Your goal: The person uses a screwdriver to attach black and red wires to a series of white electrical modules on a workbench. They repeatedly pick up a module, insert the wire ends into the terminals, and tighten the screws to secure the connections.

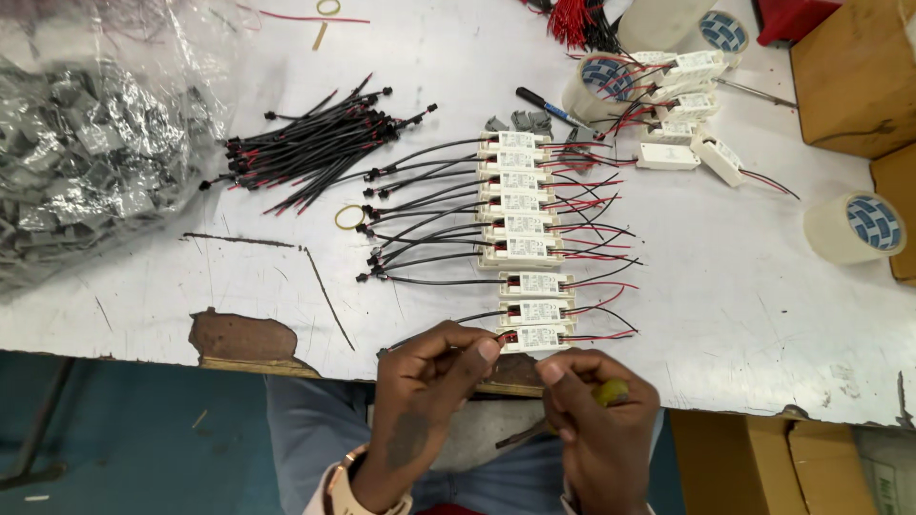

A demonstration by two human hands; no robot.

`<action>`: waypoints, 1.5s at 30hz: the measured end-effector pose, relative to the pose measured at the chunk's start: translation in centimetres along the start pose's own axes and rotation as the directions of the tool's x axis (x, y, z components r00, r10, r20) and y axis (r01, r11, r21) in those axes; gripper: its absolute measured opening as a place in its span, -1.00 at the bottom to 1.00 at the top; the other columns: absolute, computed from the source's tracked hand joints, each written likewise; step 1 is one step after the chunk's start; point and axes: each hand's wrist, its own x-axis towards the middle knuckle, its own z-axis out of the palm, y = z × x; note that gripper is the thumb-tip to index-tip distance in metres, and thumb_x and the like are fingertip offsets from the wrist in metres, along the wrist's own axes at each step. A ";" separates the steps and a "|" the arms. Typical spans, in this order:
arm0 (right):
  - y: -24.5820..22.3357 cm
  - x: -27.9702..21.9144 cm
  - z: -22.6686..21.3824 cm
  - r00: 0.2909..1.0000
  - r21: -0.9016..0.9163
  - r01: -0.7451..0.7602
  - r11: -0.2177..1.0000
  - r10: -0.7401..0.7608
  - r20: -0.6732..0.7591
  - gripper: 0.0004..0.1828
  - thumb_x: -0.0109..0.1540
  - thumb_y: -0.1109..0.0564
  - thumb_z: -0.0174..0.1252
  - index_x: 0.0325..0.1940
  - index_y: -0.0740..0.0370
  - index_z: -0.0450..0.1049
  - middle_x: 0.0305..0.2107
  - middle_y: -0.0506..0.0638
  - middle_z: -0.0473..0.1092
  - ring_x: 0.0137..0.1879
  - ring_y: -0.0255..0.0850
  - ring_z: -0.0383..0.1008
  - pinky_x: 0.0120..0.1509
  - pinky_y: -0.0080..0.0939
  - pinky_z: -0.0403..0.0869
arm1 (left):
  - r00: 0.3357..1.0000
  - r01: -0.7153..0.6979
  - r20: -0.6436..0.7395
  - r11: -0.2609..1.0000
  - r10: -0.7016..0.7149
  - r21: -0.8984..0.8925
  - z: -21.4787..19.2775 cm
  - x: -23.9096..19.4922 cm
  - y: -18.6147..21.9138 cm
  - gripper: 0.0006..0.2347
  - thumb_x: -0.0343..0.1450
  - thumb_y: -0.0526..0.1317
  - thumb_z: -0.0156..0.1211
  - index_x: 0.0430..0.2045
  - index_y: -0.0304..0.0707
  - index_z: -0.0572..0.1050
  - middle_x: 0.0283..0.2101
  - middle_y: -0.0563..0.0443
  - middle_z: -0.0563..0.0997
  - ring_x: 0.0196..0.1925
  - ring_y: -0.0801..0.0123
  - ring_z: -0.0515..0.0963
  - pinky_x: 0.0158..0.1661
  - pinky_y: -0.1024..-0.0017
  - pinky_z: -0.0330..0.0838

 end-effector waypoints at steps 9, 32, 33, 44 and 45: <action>-1.0 0.9 0.4 0.993 0.012 -0.095 0.995 0.094 0.069 -0.79 0.23 0.23 0.23 -0.27 0.54 0.58 -0.62 0.03 0.37 -0.65 -0.39 0.16 -0.62 -0.38 0.09 | 0.998 -0.062 0.034 0.998 0.062 0.012 1.0 -0.4 -1.3 -0.89 0.40 -0.33 0.33 -0.31 -0.42 0.71 -0.43 0.09 0.59 -0.53 0.68 0.34 -0.52 0.61 0.18; -1.1 2.5 -3.0 0.952 -0.428 -0.169 0.888 0.260 0.162 -0.93 0.15 0.30 0.27 -0.40 0.40 0.55 -0.68 -0.12 0.33 -0.58 -0.45 0.17 -0.53 -0.38 0.14 | 0.970 0.006 0.243 1.000 -0.003 -0.012 0.0 0.3 -0.4 -0.84 0.39 -0.28 0.35 -0.26 -0.44 0.67 -0.31 0.03 0.75 -0.33 0.67 0.67 -0.26 0.65 0.58; -1.2 2.6 -3.0 0.952 -0.426 -0.150 0.892 0.246 0.180 -0.93 0.15 0.30 0.28 -0.40 0.39 0.55 -0.68 -0.13 0.32 -0.58 -0.46 0.17 -0.53 -0.38 0.13 | 0.962 -0.152 0.244 0.984 0.126 0.088 -0.1 0.2 -0.2 -0.85 0.40 -0.30 0.37 -0.25 -0.42 0.68 -0.33 0.03 0.72 -0.37 0.67 0.63 -0.31 0.65 0.52; -3.5 4.0 -3.9 0.973 -0.271 0.138 0.953 -0.079 0.217 -0.72 0.29 0.14 0.15 -0.49 0.26 0.34 -0.68 -0.11 0.16 -0.58 -0.39 0.04 -0.53 -0.33 0.05 | 0.892 -0.450 0.209 0.749 0.400 0.487 -0.6 1.0 -0.1 -0.92 0.34 -0.33 0.38 -0.37 -0.32 0.68 -0.46 0.04 0.63 -0.65 0.57 0.36 -0.60 0.51 0.24; -4.1 3.7 -4.1 0.931 -0.125 0.311 0.942 -0.276 0.241 -0.60 0.37 0.05 0.11 -0.50 0.18 0.20 -0.64 -0.14 0.08 -0.54 -0.39 -0.04 -0.50 -0.32 0.01 | 0.903 -0.427 0.209 0.741 0.375 0.518 -0.7 1.5 -0.6 -0.92 0.35 -0.33 0.36 -0.36 -0.33 0.67 -0.46 0.01 0.62 -0.63 0.52 0.41 -0.58 0.49 0.29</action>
